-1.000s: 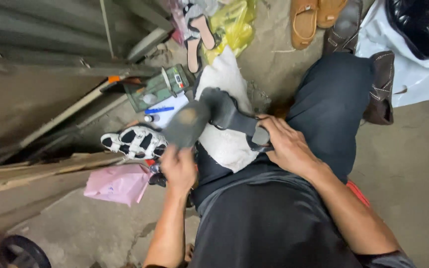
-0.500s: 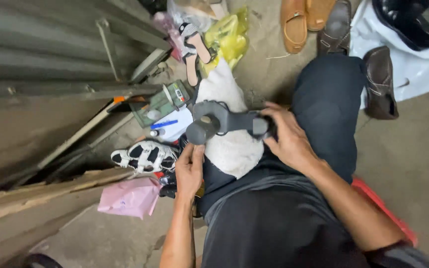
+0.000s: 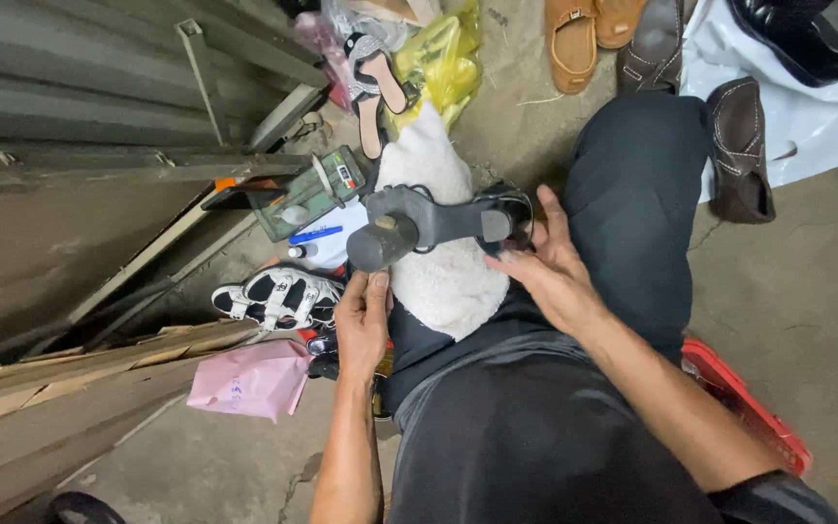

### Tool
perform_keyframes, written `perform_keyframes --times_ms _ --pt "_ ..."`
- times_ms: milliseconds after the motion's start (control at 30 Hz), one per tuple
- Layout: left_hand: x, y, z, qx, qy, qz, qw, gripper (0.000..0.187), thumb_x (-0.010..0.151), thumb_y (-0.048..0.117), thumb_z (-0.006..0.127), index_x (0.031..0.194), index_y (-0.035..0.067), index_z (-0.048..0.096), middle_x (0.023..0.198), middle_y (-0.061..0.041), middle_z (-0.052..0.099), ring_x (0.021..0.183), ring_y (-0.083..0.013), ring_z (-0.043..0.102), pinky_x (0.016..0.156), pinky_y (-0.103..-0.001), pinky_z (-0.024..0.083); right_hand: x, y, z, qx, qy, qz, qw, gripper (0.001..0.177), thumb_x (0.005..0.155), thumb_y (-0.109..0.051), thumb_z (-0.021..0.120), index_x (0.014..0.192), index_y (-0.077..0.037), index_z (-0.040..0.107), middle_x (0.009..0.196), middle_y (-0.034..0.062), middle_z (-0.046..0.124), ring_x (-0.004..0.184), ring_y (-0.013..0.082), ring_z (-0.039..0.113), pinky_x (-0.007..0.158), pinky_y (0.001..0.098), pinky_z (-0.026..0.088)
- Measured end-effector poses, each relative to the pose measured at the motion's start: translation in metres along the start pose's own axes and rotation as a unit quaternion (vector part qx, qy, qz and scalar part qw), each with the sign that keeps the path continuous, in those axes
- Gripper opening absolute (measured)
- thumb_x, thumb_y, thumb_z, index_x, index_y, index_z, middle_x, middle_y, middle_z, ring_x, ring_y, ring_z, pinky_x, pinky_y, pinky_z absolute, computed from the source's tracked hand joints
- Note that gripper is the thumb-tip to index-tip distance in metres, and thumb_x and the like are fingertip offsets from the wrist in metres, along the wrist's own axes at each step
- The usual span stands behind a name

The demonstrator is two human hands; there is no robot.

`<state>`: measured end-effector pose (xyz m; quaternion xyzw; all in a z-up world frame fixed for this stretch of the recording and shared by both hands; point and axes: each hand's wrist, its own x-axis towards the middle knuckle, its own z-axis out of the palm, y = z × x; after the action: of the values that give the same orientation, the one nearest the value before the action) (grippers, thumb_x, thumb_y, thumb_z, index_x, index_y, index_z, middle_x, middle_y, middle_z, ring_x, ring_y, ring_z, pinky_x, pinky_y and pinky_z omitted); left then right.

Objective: The person sits on the floor and uses a rubber mallet to repeatedly tap the sole and heel of a black sandal placed on a white cloth on their lap. They then pick up a black high-heeled shoe and continue tapping its sole and heel with the mallet.

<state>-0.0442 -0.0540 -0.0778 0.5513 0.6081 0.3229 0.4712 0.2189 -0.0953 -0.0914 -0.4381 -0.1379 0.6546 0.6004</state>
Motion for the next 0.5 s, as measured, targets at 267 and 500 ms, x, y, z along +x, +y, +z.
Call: perform_keyframes --times_ms 267,500 --pt "-0.011 0.005 0.003 0.017 0.018 0.017 1.000 0.027 0.104 0.016 0.061 0.079 0.008 0.065 0.054 -0.004 0.056 0.052 -0.0120 0.045 0.053 -0.028 0.043 0.044 0.004 0.032 0.047 0.152 -0.001 0.987 0.082 0.090 -0.018 0.083 0.152 -0.007 0.030 0.139 0.0151 0.039 0.119 0.0301 0.056 0.096 0.0668 0.058" --pt "-0.010 0.003 -0.001 0.037 0.066 0.082 0.994 0.028 0.100 0.015 0.066 0.074 0.008 0.061 0.058 -0.011 0.053 0.059 -0.0181 0.046 0.060 -0.036 0.044 0.070 -0.045 0.006 -0.182 0.021 -0.054 0.982 0.080 0.099 -0.025 0.078 0.153 0.001 0.024 0.138 0.0294 0.049 0.120 0.0478 0.062 0.081 0.0648 0.066"
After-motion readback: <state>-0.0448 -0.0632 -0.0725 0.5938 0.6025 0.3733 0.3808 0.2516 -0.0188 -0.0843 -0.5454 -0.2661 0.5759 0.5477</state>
